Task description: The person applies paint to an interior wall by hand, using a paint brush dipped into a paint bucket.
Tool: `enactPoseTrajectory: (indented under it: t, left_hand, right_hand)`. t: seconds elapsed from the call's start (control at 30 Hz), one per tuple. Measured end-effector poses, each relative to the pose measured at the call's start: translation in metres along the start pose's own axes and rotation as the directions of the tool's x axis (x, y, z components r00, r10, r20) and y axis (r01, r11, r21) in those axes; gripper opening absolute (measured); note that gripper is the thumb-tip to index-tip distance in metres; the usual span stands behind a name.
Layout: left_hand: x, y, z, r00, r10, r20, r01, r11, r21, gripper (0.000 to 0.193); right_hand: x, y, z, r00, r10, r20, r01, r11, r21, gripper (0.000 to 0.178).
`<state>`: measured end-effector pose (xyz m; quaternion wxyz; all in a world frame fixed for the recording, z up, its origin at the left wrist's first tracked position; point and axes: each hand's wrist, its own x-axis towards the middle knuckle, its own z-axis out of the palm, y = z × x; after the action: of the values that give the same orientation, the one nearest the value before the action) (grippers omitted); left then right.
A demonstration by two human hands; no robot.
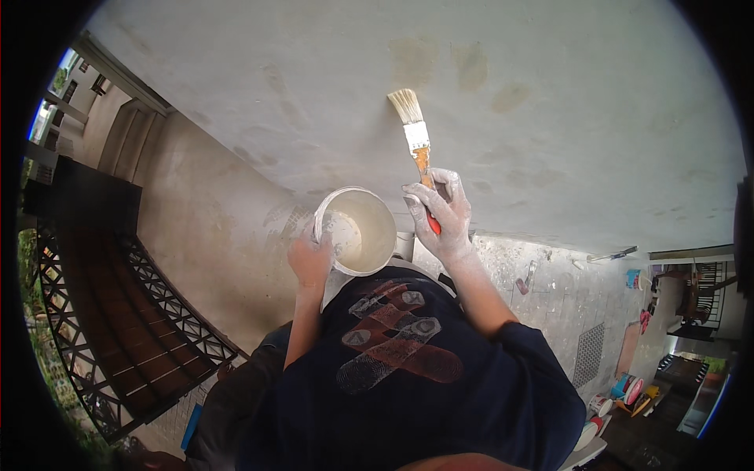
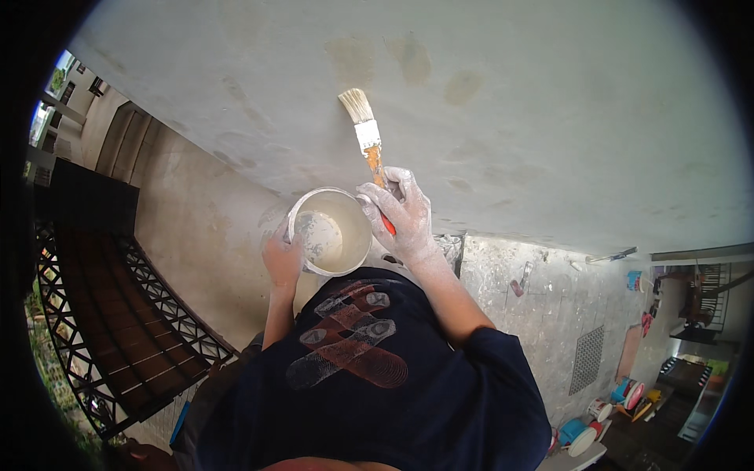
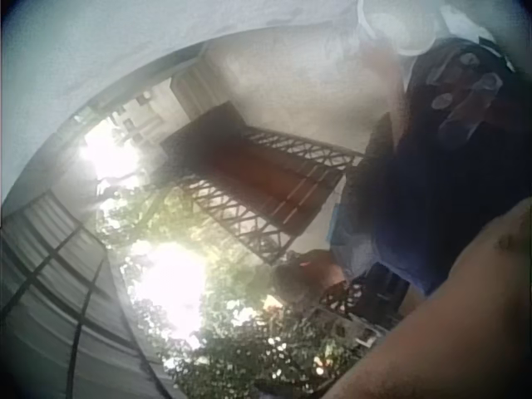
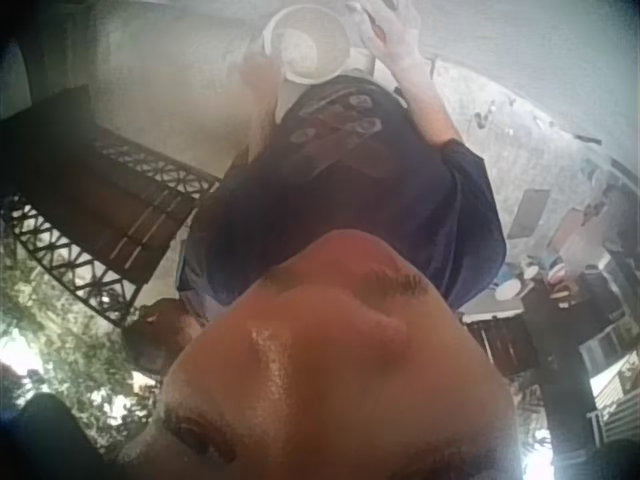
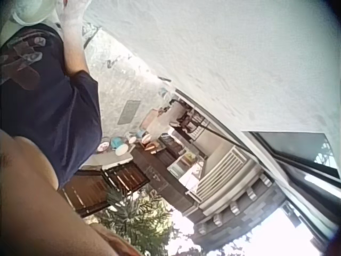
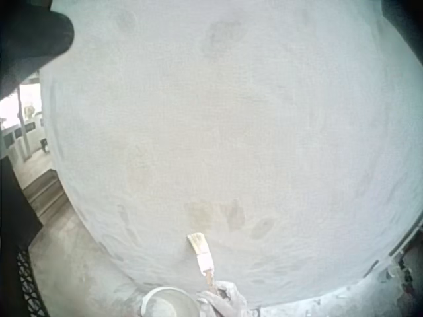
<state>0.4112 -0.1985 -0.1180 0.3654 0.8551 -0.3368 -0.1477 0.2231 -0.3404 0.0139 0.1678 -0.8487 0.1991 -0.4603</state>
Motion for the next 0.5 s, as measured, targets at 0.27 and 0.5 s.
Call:
enactPoseTrajectory:
  t: [0.27,0.5]
  left_hand:
    - [-0.001,-0.008,0.002,0.997,0.05,-0.056,-0.051,0.999,-0.013,0.048]
    - [-0.001,-0.015,-0.002,0.998,0.059,-0.003,-0.059,0.998,-0.014,0.049]
  right_hand:
    - [-0.016,-0.013,0.013,0.986,0.158,-0.051,-0.155,0.987,0.044,0.019]
    - [-0.001,-0.023,0.01,0.994,-0.014,-0.106,0.019,0.999,0.046,0.019]
